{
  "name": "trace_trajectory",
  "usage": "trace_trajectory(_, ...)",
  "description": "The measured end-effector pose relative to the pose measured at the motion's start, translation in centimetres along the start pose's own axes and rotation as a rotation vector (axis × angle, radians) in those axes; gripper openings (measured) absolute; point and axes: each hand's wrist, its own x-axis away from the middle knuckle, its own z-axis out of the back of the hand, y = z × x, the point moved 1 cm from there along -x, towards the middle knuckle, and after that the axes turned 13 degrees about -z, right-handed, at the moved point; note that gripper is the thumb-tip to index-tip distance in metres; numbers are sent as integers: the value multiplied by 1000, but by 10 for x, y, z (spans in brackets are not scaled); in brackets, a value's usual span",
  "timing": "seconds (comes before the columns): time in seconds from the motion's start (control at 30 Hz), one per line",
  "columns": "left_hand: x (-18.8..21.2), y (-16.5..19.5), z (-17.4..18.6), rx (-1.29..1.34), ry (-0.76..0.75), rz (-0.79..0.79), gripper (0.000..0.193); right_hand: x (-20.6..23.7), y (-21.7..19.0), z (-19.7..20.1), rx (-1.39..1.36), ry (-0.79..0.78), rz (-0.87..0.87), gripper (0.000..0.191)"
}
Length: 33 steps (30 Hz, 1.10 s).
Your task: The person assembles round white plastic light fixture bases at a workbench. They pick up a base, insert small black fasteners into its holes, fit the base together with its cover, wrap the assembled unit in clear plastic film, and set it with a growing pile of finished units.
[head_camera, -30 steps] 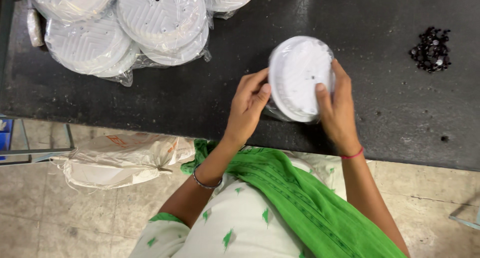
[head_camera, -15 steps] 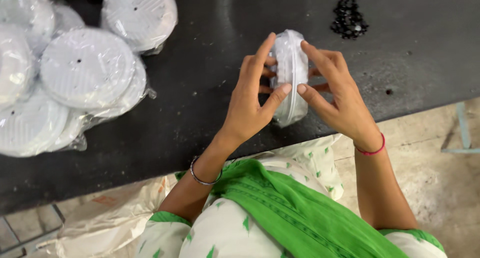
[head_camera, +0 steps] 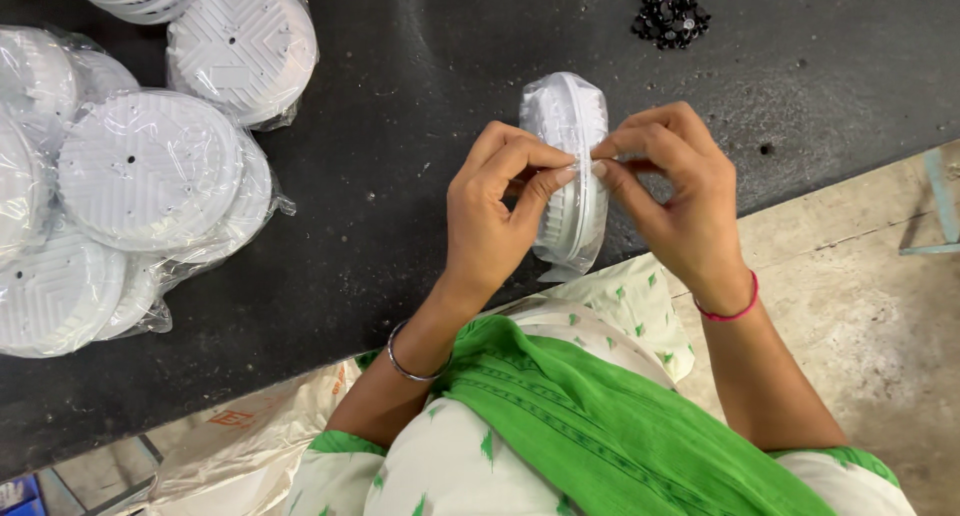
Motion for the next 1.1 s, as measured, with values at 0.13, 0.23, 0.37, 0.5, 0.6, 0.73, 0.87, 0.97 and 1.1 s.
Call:
trace_trajectory(0.13,3,4,-3,-116,58,-59,7,4,1,-7,92,84,2,12)
trace_trajectory(0.23,5,8,1,-205,101,-131,10,8,0,-14,39,112,-11,13)
trace_trajectory(0.37,8,14,16,-252,97,-157,10,10,-5,-25,5,108,35,12)
trace_trajectory(0.5,11,21,42,-156,-11,-32,12,6,-11,-27,-125,-114,-3,11)
trace_trajectory(0.6,18,29,53,-53,-42,152,21,2,-14,-26,-338,-221,-219,31)
trace_trajectory(0.73,22,37,52,-190,-88,223,36,-1,-20,-30,-170,-321,-184,41)
trace_trajectory(0.87,24,42,51,-157,-62,203,20,4,-25,-30,-113,-256,-71,27)
trace_trajectory(0.97,26,42,49,-202,-53,179,9,9,-28,-32,-73,-199,-19,15)
trace_trajectory(1.1,31,42,44,-287,-41,163,7,17,-31,-38,86,-112,41,10)
